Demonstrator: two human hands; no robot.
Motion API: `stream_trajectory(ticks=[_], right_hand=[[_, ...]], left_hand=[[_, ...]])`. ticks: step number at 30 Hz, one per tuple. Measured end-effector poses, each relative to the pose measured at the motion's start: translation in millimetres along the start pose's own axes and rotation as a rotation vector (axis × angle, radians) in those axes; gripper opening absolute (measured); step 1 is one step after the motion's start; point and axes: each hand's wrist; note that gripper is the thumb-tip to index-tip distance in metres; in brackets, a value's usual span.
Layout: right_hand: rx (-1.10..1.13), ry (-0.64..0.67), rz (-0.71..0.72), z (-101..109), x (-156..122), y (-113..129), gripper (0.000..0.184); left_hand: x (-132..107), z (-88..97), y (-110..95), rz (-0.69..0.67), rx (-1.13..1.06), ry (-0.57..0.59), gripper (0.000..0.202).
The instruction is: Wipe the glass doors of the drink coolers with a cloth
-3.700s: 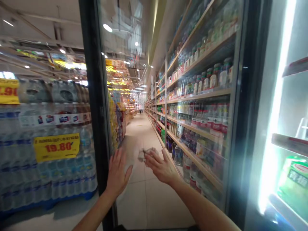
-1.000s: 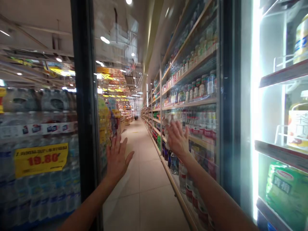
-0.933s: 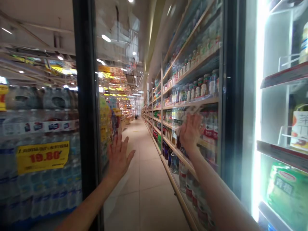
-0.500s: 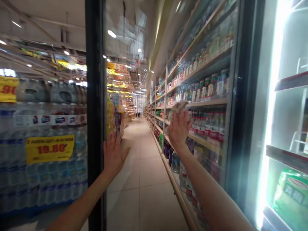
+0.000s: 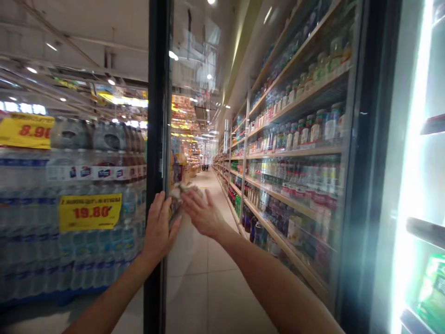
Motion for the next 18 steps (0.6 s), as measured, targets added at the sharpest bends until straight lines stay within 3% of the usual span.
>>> stream_trajectory(ticks=[2, 5, 7, 11, 13, 14, 18], right_hand=[[0.047, 0.017, 0.089, -4, 19, 5, 0.046], [0.013, -0.030, -0.186, -3, 48, -3, 0.047], [0.015, -0.040, -0.241, -4, 54, 2, 0.047], [0.099, 0.042, 0.136, -15, 34, 35, 0.044], [0.108, 0.059, 0.235, -15, 26, 35, 0.041], [0.090, 0.047, 0.189, -12, 24, 28, 0.041], [-0.042, -0.035, -0.300, 6, 21, -9, 0.047]], left_hand=[[2, 3.9, 4, 0.004, 0.002, 0.000, 0.064], [3, 5.8, 11, 0.020, 0.010, -0.006, 0.064], [4, 5.9, 14, 0.021, 0.010, -0.021, 0.064], [6, 7.8, 16, 0.013, 0.000, -0.030, 0.063], [7, 8.3, 15, 0.001, -0.001, -0.034, 0.063], [8, 7.9, 14, -0.003, 0.000, -0.036, 0.063], [9, 1.2, 6, 0.028, 0.017, -0.026, 0.061]])
Point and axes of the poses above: each hand's wrist, its own x-axis towards the middle knuckle, its own z-axis out of the back of the hand, y = z × x, and after that the axes turned 15 degrees about z, right-handed
